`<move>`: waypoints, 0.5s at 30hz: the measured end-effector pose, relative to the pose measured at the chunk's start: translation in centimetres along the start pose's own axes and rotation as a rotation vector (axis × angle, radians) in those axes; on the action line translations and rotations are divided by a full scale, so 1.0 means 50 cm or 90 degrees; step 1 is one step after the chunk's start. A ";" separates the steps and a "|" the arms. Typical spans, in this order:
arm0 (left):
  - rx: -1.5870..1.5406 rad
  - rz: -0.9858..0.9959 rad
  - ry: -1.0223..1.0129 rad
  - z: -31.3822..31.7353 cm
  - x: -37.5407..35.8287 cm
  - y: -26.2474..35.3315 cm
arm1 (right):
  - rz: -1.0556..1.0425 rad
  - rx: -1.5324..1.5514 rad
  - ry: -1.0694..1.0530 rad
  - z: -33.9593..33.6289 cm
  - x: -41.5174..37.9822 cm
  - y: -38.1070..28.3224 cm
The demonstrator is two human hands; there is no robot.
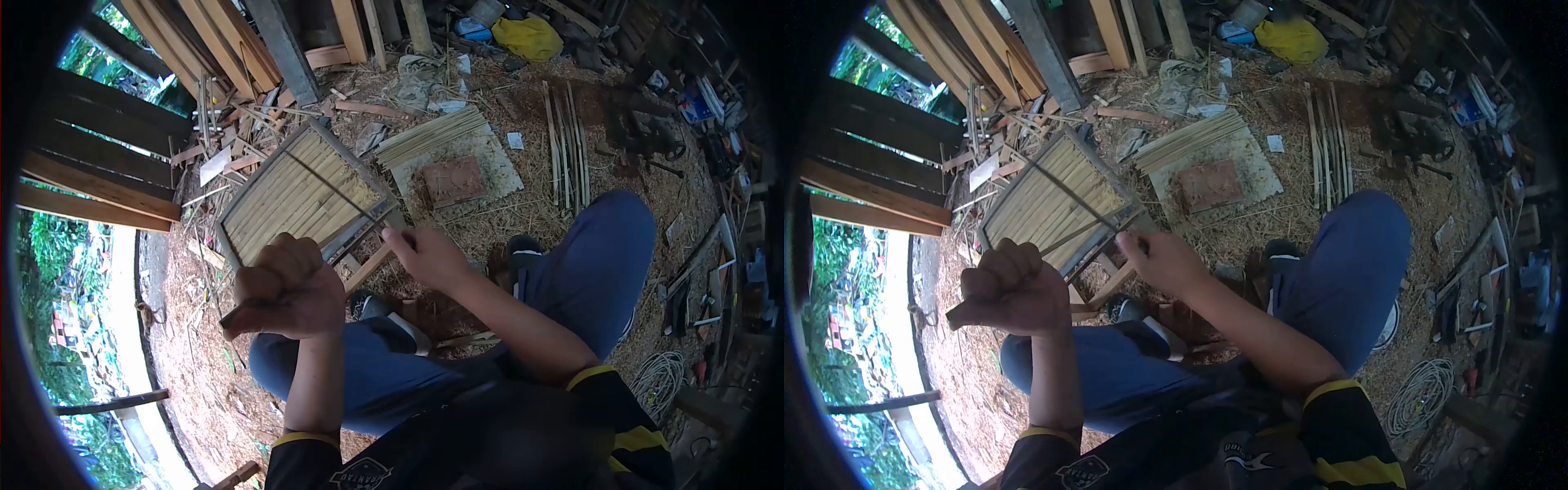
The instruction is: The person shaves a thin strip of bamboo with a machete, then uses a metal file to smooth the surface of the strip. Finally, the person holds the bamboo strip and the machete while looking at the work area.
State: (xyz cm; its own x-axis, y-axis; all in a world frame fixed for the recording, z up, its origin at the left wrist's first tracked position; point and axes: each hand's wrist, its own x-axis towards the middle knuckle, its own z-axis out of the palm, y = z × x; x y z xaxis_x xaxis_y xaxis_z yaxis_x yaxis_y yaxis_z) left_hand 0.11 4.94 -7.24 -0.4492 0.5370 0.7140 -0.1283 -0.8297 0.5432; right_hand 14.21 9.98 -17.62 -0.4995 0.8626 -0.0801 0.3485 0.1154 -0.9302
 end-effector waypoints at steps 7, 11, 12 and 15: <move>-0.039 -0.010 -0.029 -0.012 0.004 -0.005 | -0.002 0.029 -0.003 0.002 0.007 0.032; -0.023 -0.008 -0.009 -0.006 0.017 -0.007 | 0.079 -0.005 -0.031 -0.018 0.023 0.077; -0.035 -0.004 -0.011 -0.005 0.017 -0.011 | 0.044 -0.001 -0.003 -0.017 0.022 0.068; -0.015 -0.011 -0.005 -0.008 0.012 -0.007 | 0.023 0.008 0.012 -0.003 0.008 0.061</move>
State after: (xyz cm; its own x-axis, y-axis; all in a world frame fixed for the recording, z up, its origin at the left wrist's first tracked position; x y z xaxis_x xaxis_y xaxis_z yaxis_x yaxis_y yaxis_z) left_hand -0.46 5.48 -7.17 -0.4396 0.5518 0.7087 -0.1571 -0.8241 0.5442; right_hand 15.19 10.78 -20.43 -0.4711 0.8755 -0.1073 0.3567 0.0778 -0.9310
